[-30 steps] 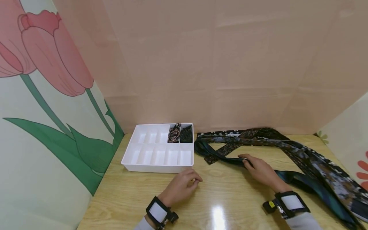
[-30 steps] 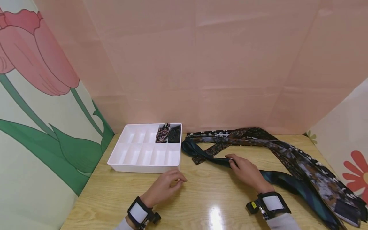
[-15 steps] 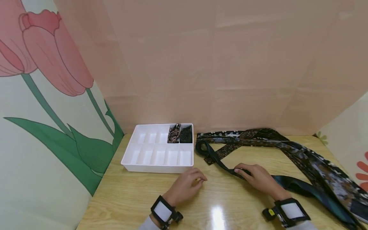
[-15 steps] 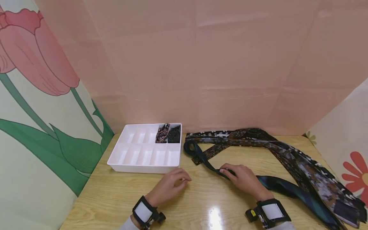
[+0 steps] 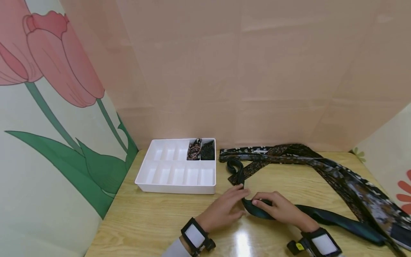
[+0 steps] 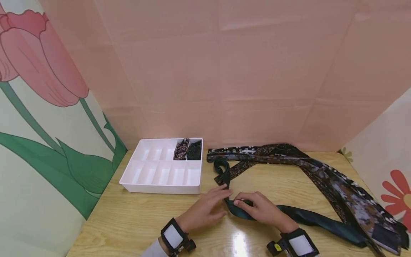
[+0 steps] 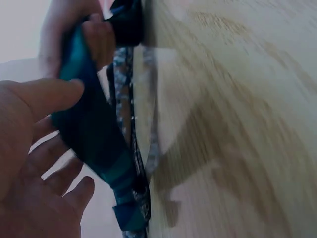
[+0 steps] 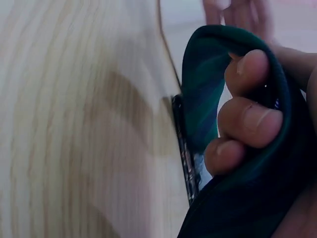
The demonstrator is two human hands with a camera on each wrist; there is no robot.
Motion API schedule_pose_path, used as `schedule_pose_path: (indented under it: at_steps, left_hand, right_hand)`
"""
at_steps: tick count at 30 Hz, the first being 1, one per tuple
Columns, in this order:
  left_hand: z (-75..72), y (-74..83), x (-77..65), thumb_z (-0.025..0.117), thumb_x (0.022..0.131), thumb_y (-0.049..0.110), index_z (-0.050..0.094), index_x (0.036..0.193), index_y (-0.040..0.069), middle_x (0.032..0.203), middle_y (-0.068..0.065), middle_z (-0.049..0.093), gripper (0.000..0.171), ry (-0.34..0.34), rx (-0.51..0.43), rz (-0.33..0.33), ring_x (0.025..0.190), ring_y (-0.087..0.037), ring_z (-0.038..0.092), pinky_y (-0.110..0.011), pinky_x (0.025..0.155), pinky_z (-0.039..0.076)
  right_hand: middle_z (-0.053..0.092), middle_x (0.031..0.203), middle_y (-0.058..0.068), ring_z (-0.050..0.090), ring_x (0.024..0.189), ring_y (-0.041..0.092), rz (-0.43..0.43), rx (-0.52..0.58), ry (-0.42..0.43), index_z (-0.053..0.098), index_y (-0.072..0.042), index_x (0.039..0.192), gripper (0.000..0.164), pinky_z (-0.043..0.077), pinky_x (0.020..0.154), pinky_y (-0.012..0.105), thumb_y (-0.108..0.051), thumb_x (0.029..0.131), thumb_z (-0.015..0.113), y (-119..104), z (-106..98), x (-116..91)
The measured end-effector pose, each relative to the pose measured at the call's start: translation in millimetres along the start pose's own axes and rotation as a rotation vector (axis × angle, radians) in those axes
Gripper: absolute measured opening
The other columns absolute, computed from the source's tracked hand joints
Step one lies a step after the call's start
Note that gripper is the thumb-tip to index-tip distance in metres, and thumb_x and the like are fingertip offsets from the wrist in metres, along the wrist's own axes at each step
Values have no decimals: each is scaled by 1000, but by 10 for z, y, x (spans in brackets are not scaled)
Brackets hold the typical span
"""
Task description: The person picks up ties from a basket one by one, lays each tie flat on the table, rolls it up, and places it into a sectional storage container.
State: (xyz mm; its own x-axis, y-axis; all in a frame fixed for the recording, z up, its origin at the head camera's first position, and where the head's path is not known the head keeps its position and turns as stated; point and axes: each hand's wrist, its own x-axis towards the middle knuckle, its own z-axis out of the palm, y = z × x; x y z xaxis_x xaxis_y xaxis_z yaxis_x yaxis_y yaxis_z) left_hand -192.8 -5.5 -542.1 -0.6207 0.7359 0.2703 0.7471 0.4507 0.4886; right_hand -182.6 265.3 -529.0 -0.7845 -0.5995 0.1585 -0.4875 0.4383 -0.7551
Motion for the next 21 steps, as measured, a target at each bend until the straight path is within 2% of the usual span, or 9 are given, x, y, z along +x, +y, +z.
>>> schedule_pose_path:
  at_steps: [3, 6, 9, 11, 12, 15, 17, 21]
  left_hand:
    - [42, 20, 38, 71, 103, 33, 60, 147, 18, 152, 0, 61, 47, -13, 39, 1, 149, -15, 50, -36, 125, 39]
    - [40, 34, 52, 71, 103, 35, 71, 126, 19, 128, 6, 72, 28, 0, 79, 0, 125, -7, 64, -32, 122, 43]
    - [7, 33, 33, 72, 102, 39, 75, 116, 21, 112, 12, 74, 22, 2, 101, -25, 106, -1, 65, -26, 110, 49]
    - [-25, 23, 7, 71, 102, 42, 76, 115, 24, 108, 13, 74, 23, -13, 103, -57, 98, 2, 63, -18, 93, 49]
    - [-42, 14, -10, 72, 101, 44, 76, 114, 25, 105, 13, 74, 24, -24, 102, -76, 93, 2, 61, -15, 83, 46]
    - [-88, -29, -71, 71, 100, 48, 78, 112, 25, 97, 13, 69, 27, -65, 87, -131, 82, 2, 54, -14, 70, 40]
    - [-121, -59, -118, 70, 100, 51, 79, 112, 24, 95, 11, 66, 31, -90, 88, -159, 79, 1, 50, -14, 65, 39]
    - [-184, -122, -210, 66, 101, 53, 79, 111, 22, 98, 9, 72, 36, -114, 98, -167, 80, 2, 56, -14, 68, 42]
  right_hand:
    - [78, 113, -7, 70, 99, 3, 10, 44, -19, 74, -28, 118, 20, 56, 79, 25, -20, 110, 58, -45, 6, -7]
    - [77, 108, -5, 68, 89, 3, 80, 71, -38, 72, -26, 120, 16, 51, 73, 24, -25, 105, 67, -73, -8, -27]
    - [76, 103, -5, 66, 84, 4, 157, 94, -66, 70, -24, 123, 28, 49, 70, 24, -33, 98, 78, -72, -28, -43]
    - [76, 101, -5, 66, 83, 5, 179, 97, -80, 69, -23, 121, 31, 49, 70, 24, -35, 95, 81, -47, -38, -54]
    - [76, 100, -5, 66, 83, 5, 187, 97, -83, 69, -22, 120, 30, 49, 70, 24, -35, 95, 81, -29, -43, -62]
    - [77, 100, -6, 66, 84, 4, 185, 96, -87, 70, -20, 113, 21, 48, 71, 24, -33, 98, 77, 30, -48, -87]
    - [77, 95, -6, 65, 78, 2, 189, 114, -89, 72, -19, 109, 15, 49, 67, 24, -31, 100, 75, 64, -53, -103]
    - [75, 83, -3, 61, 62, 3, 215, 156, -109, 74, -17, 106, 15, 51, 56, 26, -31, 104, 70, 97, -67, -127]
